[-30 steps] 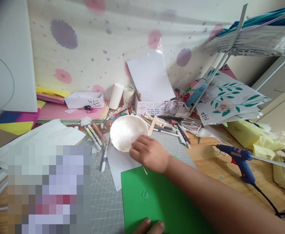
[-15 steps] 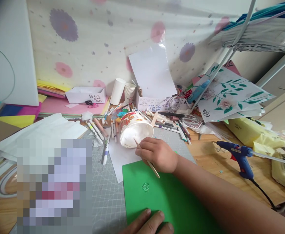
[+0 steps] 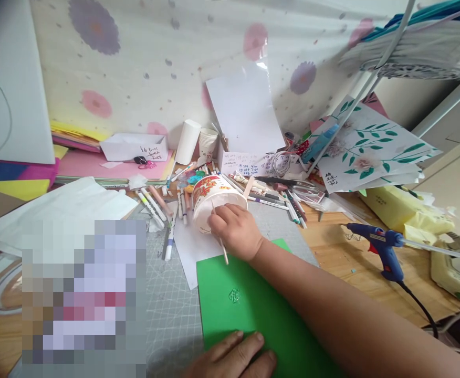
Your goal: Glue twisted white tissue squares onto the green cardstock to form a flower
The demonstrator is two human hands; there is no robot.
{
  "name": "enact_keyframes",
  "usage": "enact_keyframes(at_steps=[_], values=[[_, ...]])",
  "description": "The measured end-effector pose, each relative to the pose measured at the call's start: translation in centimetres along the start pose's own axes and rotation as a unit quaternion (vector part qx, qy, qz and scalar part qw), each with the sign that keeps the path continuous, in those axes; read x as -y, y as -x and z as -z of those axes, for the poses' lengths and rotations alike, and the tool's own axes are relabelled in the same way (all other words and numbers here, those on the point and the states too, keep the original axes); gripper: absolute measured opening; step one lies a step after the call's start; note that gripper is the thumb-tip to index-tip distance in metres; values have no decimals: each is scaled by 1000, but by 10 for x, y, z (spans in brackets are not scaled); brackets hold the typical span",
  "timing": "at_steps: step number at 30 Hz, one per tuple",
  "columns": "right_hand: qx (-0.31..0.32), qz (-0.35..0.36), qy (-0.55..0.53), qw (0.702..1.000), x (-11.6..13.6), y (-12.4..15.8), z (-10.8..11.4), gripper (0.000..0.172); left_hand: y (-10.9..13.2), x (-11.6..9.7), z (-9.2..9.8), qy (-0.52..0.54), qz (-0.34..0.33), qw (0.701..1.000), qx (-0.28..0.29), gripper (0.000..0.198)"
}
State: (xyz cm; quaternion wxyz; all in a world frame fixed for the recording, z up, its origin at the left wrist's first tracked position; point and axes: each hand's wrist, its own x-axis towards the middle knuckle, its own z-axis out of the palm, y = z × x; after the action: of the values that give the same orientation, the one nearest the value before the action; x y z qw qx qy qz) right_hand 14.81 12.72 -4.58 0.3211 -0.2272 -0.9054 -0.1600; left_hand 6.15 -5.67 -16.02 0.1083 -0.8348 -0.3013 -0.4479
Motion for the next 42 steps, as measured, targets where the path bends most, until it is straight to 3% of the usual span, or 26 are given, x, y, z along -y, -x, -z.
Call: enact_keyframes(at_steps=[6,10,17,20,23,25,27,30,36,39,42], values=[[13,-34,-70,997,7,15,31,17,-23,12,18,124,20,987,101,20],[59,-19,-55,997,11,9,17,7,-36,18,26,130,14,980,147,17],[107,-51,-32,992,13,-21,-13,19,-44,21,34,100,-22,980,172,19],[102,-59,-61,991,8,-17,-2,20,-55,24,45,86,-36,978,184,23],[86,-69,-120,987,6,-2,18,18,-76,32,69,84,-75,974,197,25],[68,-84,-168,980,7,9,28,18,-93,43,89,72,-34,980,181,26],[48,-98,-214,971,7,17,31,18,-110,59,107,38,83,981,173,21],[25,-109,-287,951,9,21,26,17,-123,84,120,-49,169,974,139,17],[22,-125,-417,900,6,22,20,12,-117,105,104,-80,265,937,212,28],[33,-137,-461,876,3,24,24,10,-115,105,98,-80,268,933,227,9],[33,-168,-506,845,0,26,28,10,-114,106,99,-68,249,937,235,14]])
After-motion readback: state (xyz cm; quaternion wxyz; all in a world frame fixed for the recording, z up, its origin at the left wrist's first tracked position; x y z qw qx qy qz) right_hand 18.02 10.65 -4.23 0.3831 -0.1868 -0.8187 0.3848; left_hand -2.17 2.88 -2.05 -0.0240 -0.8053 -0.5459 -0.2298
